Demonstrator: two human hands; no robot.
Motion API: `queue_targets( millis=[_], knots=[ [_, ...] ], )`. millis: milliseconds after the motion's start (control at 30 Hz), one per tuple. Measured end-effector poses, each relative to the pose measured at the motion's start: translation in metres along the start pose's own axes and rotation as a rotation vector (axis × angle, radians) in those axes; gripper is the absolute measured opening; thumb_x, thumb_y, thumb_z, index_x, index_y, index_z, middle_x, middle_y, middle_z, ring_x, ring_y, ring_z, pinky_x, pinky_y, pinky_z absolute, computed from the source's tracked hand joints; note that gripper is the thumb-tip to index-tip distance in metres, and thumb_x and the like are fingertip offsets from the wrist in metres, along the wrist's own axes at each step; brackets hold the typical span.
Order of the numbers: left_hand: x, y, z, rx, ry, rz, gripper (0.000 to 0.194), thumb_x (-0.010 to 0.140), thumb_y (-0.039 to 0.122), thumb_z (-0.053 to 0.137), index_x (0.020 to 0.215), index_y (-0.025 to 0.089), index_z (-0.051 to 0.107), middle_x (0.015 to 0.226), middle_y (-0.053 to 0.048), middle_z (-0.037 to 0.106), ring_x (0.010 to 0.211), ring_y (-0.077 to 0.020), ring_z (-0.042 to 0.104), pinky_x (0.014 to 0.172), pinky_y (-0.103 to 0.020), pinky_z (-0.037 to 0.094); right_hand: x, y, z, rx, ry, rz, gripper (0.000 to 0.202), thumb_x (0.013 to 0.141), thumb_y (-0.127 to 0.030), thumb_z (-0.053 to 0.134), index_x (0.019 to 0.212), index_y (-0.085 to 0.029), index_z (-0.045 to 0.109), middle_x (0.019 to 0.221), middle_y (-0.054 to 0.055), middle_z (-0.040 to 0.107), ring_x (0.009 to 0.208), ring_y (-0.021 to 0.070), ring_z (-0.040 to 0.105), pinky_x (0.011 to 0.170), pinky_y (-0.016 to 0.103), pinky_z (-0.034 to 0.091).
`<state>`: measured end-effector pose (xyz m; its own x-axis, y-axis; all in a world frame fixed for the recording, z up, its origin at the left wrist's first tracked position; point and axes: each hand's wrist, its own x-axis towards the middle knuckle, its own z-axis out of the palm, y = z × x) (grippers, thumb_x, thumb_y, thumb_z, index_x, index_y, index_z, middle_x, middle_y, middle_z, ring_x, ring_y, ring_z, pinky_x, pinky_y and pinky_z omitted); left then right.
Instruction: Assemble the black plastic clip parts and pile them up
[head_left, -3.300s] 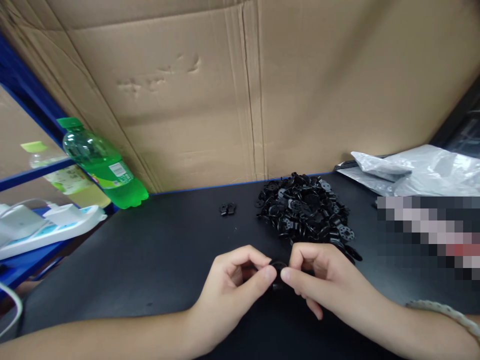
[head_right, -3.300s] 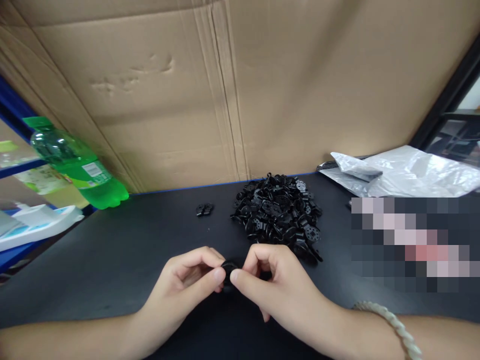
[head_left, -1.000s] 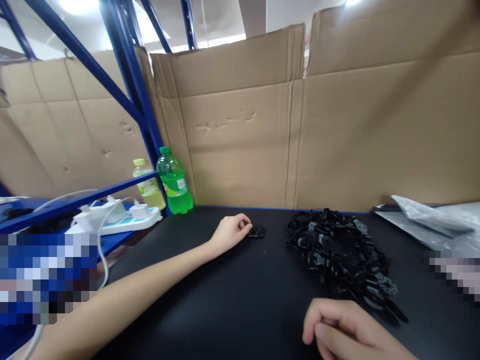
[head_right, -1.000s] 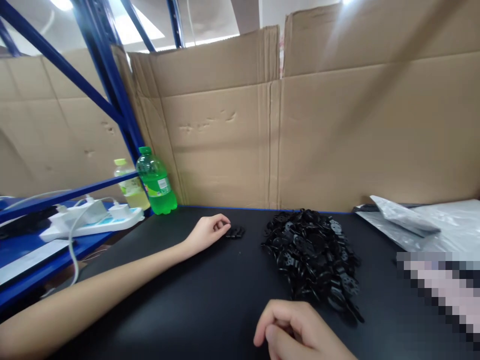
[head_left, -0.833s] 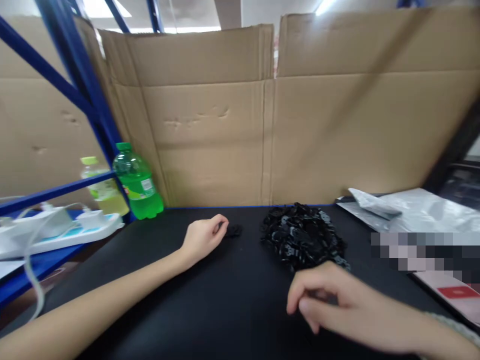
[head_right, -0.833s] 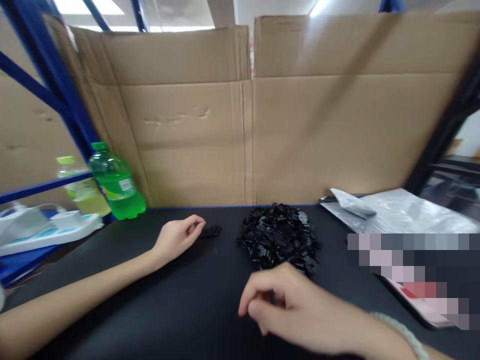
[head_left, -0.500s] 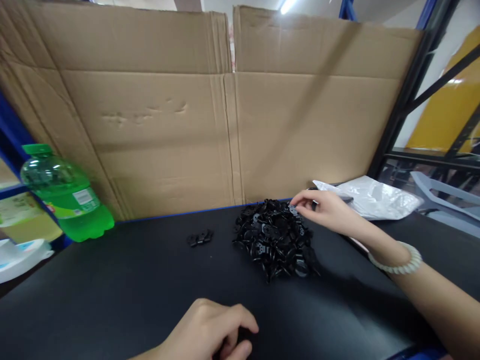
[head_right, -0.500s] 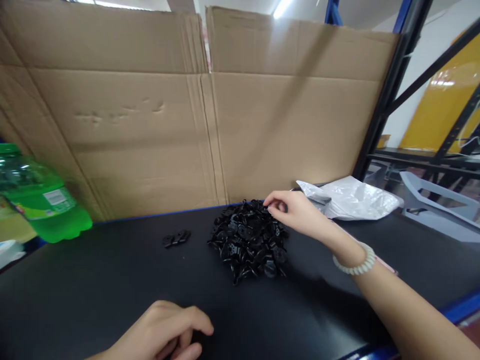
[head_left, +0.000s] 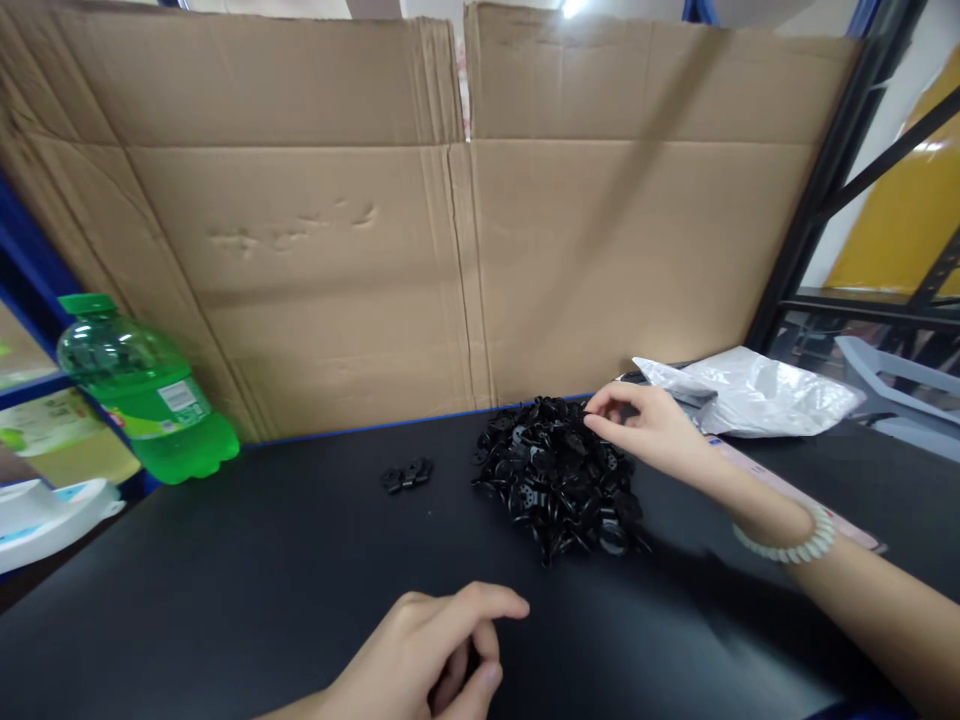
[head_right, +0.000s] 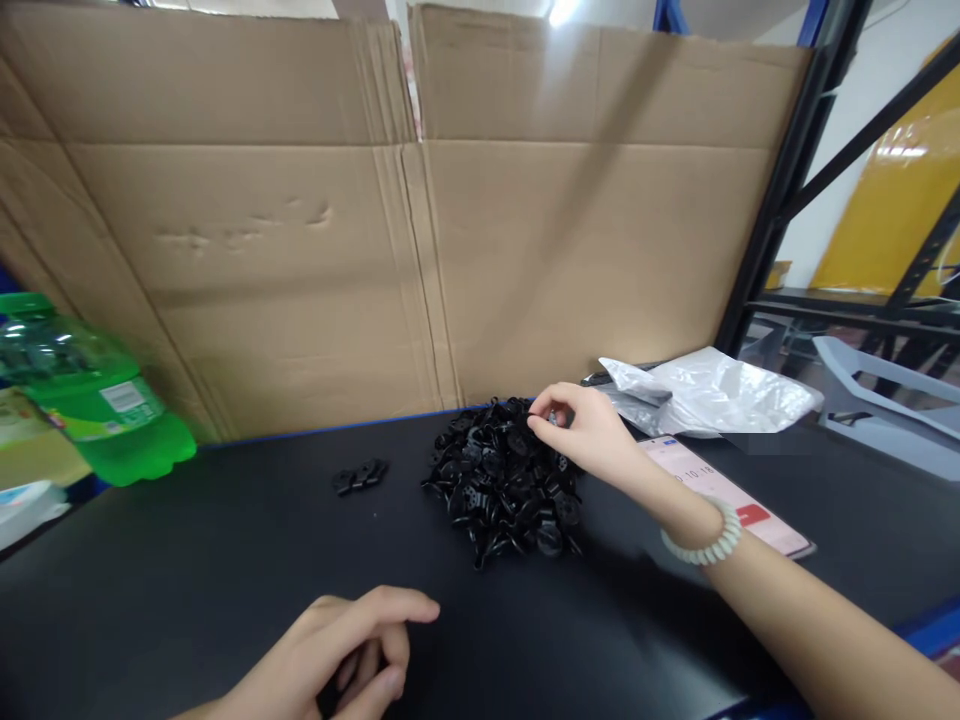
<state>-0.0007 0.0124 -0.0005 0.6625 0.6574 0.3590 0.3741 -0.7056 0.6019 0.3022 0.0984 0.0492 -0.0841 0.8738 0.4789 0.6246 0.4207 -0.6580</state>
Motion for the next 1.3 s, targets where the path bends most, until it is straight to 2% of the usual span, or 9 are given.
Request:
queue_targets(
  millis=[200,400,500,700,833,933,1067,1200,1300],
  knots=[
    [0.005,-0.005,0.002,-0.128,0.079,-0.032,0.036,0.089,0.011,0.055,0.120,0.029,0.058,0.081,-0.001,0.071,0.057,-0.0131,0.061,0.056,-0.020,0.050,-0.011,-0.021,0.004,0.263,0.004,0.138,0.023,0.079,-0.043,0.065,0.078,-0.021,0.058,0.067,-0.001,0.058,0.053,0.0126,0.049,0.048,0.025,0.037],
    [0.010,-0.002,0.006,-0.476,0.192,-0.199,0.045,0.080,0.009,0.066,0.119,0.028,0.053,0.110,-0.006,0.064,0.075,-0.0130,0.065,0.064,-0.021,0.055,-0.058,-0.063,0.041,0.512,-0.427,0.250,0.015,0.080,-0.032,0.066,0.080,-0.017,0.064,0.056,-0.005,0.057,0.041,0.0064,0.043,0.036,0.017,0.034],
    [0.009,0.005,0.004,-0.539,0.111,-0.150,0.049,0.076,0.006,0.069,0.119,0.024,0.055,0.099,-0.005,0.065,0.079,-0.0148,0.065,0.067,-0.022,0.055,-0.076,-0.072,0.057,0.594,-0.544,0.303,0.011,0.079,-0.027,0.067,0.079,-0.016,0.067,0.061,-0.004,0.057,0.044,0.0057,0.045,0.038,0.015,0.039],
    [0.008,0.005,0.003,-0.598,0.111,-0.182,0.029,0.079,0.010,0.072,0.106,0.018,0.064,0.081,-0.002,0.067,0.072,-0.0129,0.063,0.067,-0.022,0.052,-0.079,-0.068,0.067,0.658,-0.534,0.316,0.014,0.081,-0.030,0.069,0.078,-0.016,0.068,0.059,-0.005,0.056,0.045,0.0071,0.049,0.040,0.017,0.043],
    [0.008,-0.001,0.003,-0.886,0.089,-0.287,0.026,0.081,0.025,0.079,0.103,0.018,0.067,0.084,-0.001,0.068,0.073,-0.0113,0.063,0.068,-0.022,0.050,-0.076,-0.067,0.065,0.857,-0.590,0.343,0.023,0.086,-0.037,0.065,0.081,-0.015,0.067,0.059,-0.003,0.059,0.049,0.0092,0.054,0.045,0.020,0.048],
    [0.012,-0.003,0.000,-1.191,0.054,-0.404,0.034,0.075,0.034,0.085,0.097,0.016,0.066,0.082,-0.002,0.069,0.068,-0.0094,0.062,0.061,-0.018,0.049,-0.078,-0.067,0.064,0.902,-0.596,0.257,0.012,0.085,-0.026,0.069,0.088,-0.015,0.065,0.073,-0.001,0.061,0.062,0.0108,0.059,0.055,0.022,0.053],
    [0.017,-0.003,-0.002,-1.466,-0.048,-0.507,0.033,0.073,0.030,0.088,0.092,0.013,0.067,0.076,-0.002,0.069,0.063,-0.0080,0.062,0.057,-0.016,0.045,-0.081,-0.066,0.066,0.897,-0.586,0.138,0.014,0.085,-0.015,0.071,0.094,-0.019,0.061,0.089,-0.001,0.060,0.084,0.0128,0.064,0.078,0.028,0.053],
    [0.016,-0.004,0.003,-1.566,-0.175,-0.568,0.039,0.068,0.028,0.091,0.094,0.013,0.067,0.072,0.000,0.065,0.062,-0.0090,0.061,0.063,-0.022,0.049,-0.082,-0.065,0.069,0.986,-0.651,0.172,0.035,0.083,-0.018,0.076,0.115,-0.023,0.064,0.096,-0.002,0.053,0.090,0.0144,0.064,0.086,0.032,0.053],
    [0.013,-0.004,0.007,-1.572,-0.223,-0.594,0.045,0.065,0.029,0.093,0.097,0.012,0.066,0.070,0.000,0.064,0.062,-0.0097,0.061,0.070,-0.026,0.050,-0.082,-0.064,0.071,1.012,-0.697,0.162,0.033,0.080,-0.020,0.079,0.111,-0.024,0.070,0.095,-0.002,0.049,0.084,0.0128,0.062,0.081,0.032,0.053]
  ],
)
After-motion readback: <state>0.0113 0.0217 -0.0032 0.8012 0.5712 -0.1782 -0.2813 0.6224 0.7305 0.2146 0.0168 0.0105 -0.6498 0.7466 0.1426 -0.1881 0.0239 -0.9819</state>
